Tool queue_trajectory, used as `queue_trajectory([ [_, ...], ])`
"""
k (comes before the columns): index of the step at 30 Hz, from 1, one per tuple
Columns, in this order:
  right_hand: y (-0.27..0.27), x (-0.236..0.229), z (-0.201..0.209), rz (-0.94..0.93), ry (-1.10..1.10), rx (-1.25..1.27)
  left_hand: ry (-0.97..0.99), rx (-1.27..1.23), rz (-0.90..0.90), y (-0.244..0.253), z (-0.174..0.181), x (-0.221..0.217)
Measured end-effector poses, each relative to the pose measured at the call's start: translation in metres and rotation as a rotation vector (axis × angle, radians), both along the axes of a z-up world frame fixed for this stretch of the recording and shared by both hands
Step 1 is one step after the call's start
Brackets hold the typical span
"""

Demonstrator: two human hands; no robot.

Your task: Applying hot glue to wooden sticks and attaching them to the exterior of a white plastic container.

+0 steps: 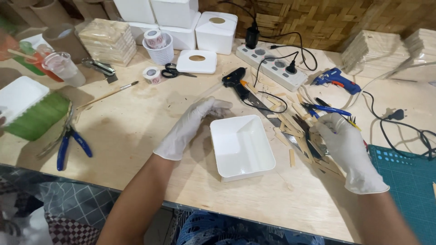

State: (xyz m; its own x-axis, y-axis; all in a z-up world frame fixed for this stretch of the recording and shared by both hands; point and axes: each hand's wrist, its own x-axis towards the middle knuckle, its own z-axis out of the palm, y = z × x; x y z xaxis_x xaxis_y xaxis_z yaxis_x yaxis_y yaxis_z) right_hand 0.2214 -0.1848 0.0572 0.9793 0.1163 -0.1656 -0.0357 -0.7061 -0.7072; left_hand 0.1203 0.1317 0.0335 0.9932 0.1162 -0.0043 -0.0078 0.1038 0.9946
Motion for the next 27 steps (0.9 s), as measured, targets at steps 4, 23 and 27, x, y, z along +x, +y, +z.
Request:
queue_trajectory([
  [4, 0.004, 0.002, -0.013, 0.005, -0.035, 0.017, 0.148, 0.223, -0.152, -0.005, 0.033, 0.000],
  [23, -0.017, 0.029, -0.072, 0.273, -0.423, -0.247, 0.402, 0.799, -0.068, -0.038, 0.054, 0.033],
  [27, -0.018, 0.028, -0.079, 0.268, -0.453, -0.308, 0.350, 0.731, -0.004, -0.037, 0.041, 0.036],
])
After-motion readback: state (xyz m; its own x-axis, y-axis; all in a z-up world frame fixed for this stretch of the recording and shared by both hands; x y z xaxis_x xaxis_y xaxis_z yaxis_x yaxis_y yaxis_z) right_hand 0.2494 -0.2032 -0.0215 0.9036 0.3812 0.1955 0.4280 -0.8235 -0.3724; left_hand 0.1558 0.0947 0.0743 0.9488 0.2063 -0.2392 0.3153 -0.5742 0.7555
